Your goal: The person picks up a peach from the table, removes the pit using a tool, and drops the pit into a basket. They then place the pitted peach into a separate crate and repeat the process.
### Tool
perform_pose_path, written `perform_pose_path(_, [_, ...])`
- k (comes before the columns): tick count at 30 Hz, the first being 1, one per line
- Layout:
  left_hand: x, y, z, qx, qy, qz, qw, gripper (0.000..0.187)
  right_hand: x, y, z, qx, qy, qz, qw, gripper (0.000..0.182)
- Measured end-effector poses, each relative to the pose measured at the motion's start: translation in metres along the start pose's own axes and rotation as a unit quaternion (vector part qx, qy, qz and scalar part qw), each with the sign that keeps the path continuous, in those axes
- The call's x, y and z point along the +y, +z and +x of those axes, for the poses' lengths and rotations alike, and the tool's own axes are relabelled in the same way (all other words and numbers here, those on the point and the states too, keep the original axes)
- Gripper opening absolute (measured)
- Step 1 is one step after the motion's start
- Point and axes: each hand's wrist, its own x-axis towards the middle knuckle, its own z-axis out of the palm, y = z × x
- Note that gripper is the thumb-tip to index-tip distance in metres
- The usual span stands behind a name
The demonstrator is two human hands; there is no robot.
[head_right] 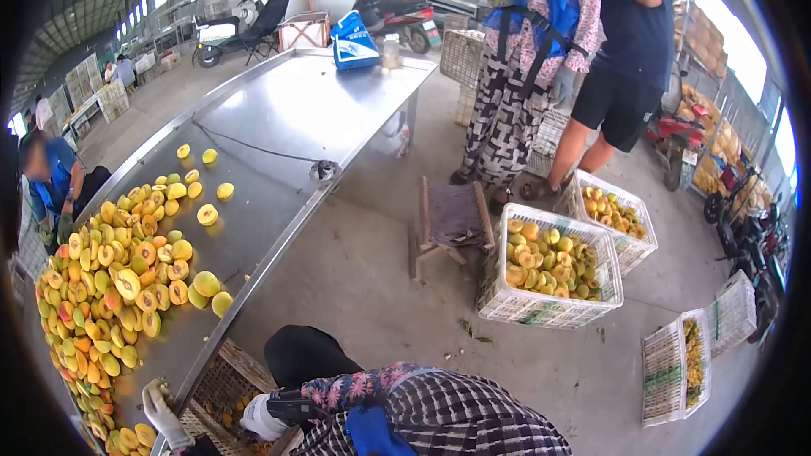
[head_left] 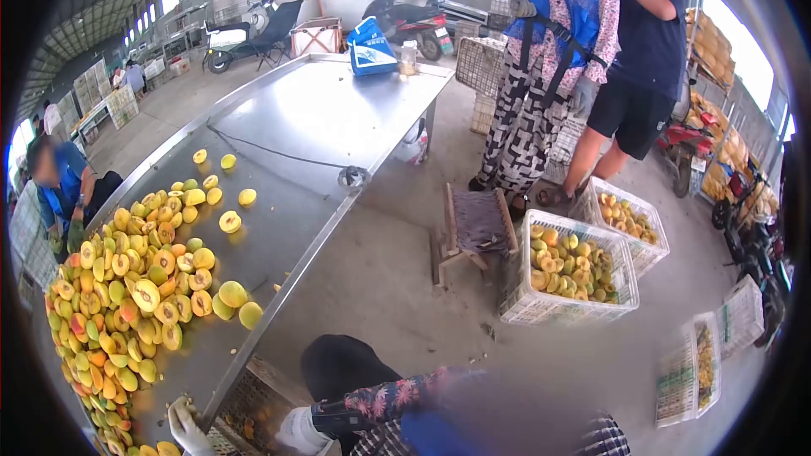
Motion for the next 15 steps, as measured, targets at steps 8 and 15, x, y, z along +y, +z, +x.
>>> perform_pose_path(8, [0.080, 0.000, -0.081, 0.087, -0.139, -0.097, 0.982, 0.030, -0.030, -0.059, -0.033, 0.200, -0.126, 0.268, 0.934, 0.034])
perform_pose_path(15, [-0.078, 0.035, -0.111, -0.477, 0.408, 0.407, 0.664, 0.014, -0.026, -0.079, -0.044, 0.483, -0.222, -0.089, 0.842, 0.029])
